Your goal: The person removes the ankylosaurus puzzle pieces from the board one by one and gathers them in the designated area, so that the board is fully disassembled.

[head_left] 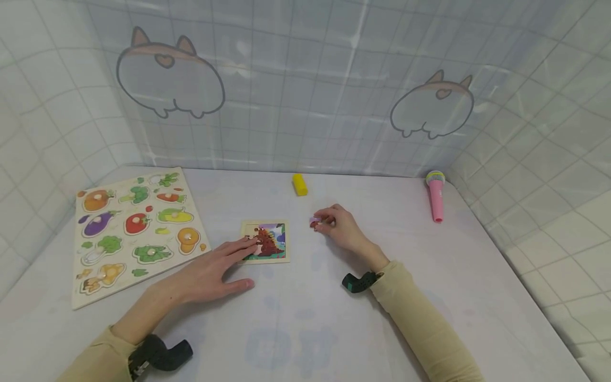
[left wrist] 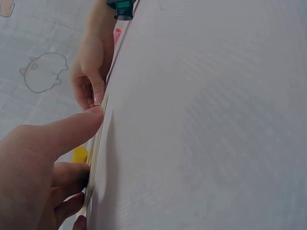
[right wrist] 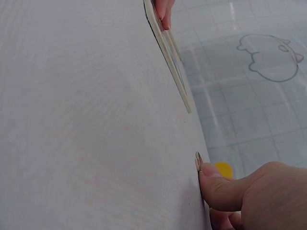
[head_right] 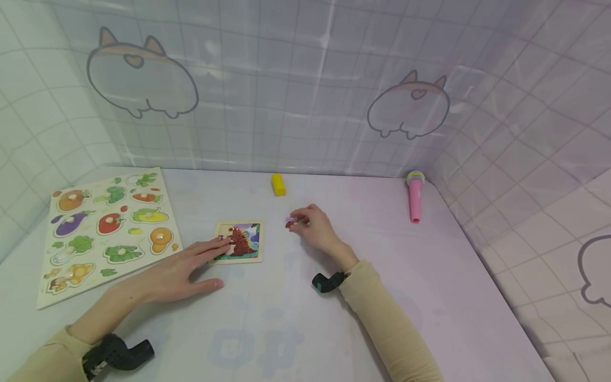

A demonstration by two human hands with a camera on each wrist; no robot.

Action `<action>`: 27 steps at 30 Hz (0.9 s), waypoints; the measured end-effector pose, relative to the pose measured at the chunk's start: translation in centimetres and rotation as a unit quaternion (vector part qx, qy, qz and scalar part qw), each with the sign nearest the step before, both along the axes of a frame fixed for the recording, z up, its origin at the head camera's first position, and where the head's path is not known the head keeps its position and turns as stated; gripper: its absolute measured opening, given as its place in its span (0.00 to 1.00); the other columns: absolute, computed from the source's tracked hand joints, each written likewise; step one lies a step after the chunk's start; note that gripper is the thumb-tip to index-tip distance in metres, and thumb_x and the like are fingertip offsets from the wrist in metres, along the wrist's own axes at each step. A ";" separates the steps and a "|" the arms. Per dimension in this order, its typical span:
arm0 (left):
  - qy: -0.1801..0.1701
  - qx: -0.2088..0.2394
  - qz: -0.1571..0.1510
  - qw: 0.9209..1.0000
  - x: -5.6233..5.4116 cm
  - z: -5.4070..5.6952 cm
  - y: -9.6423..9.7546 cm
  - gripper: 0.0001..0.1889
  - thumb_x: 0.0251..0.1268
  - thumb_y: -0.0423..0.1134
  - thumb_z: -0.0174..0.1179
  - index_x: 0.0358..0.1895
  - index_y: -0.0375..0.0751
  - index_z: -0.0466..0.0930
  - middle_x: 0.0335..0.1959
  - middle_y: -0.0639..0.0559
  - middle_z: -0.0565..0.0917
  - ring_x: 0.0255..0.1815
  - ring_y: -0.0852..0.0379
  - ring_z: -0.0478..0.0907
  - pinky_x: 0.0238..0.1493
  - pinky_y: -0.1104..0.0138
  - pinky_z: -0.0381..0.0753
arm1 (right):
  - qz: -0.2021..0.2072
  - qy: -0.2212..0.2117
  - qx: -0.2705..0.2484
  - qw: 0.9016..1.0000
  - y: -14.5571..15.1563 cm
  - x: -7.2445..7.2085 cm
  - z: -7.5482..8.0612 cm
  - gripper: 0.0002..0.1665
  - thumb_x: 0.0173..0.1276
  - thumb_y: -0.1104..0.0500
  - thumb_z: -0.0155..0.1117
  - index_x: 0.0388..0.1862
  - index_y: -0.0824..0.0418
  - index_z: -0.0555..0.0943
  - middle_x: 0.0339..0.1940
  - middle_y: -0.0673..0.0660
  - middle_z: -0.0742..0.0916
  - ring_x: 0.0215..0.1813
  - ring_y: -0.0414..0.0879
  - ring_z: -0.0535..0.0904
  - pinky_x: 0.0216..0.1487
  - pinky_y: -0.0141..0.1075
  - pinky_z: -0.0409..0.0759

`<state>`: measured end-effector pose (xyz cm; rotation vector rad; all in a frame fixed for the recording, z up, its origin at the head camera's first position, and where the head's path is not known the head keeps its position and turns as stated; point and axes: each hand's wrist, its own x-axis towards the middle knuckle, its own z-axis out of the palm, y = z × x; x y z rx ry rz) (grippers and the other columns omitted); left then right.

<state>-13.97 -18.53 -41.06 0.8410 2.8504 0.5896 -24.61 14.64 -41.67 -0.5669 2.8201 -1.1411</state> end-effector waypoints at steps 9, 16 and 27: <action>0.006 -0.003 -0.006 1.000 0.0 0.0 0.0 0.40 0.65 0.70 0.54 0.77 0.57 0.62 0.79 0.52 0.61 0.77 0.42 0.60 0.68 0.43 0.70 | 0.004 0.010 0.003 1.000 0.0 -0.2 -0.1 0.17 0.68 0.60 0.69 0.55 0.62 0.85 0.45 0.57 0.80 0.47 0.49 0.77 0.48 0.37 0.76; 0.020 -0.016 -0.013 1.000 0.1 -0.2 0.2 0.40 0.67 0.69 0.54 0.77 0.54 0.62 0.80 0.50 0.58 0.78 0.43 0.58 0.69 0.43 0.70 | 0.009 0.008 -0.002 1.000 0.2 -0.1 -0.2 0.17 0.69 0.62 0.68 0.55 0.62 0.85 0.46 0.58 0.80 0.48 0.50 0.78 0.49 0.38 0.77; -0.011 0.015 -0.012 1.000 0.4 0.1 0.6 0.41 0.68 0.68 0.53 0.78 0.53 0.60 0.81 0.55 0.56 0.81 0.48 0.54 0.75 0.47 0.63 | 0.004 0.002 -0.004 1.000 0.2 -0.2 -0.3 0.16 0.69 0.62 0.67 0.55 0.61 0.85 0.47 0.57 0.81 0.48 0.50 0.78 0.49 0.37 0.77</action>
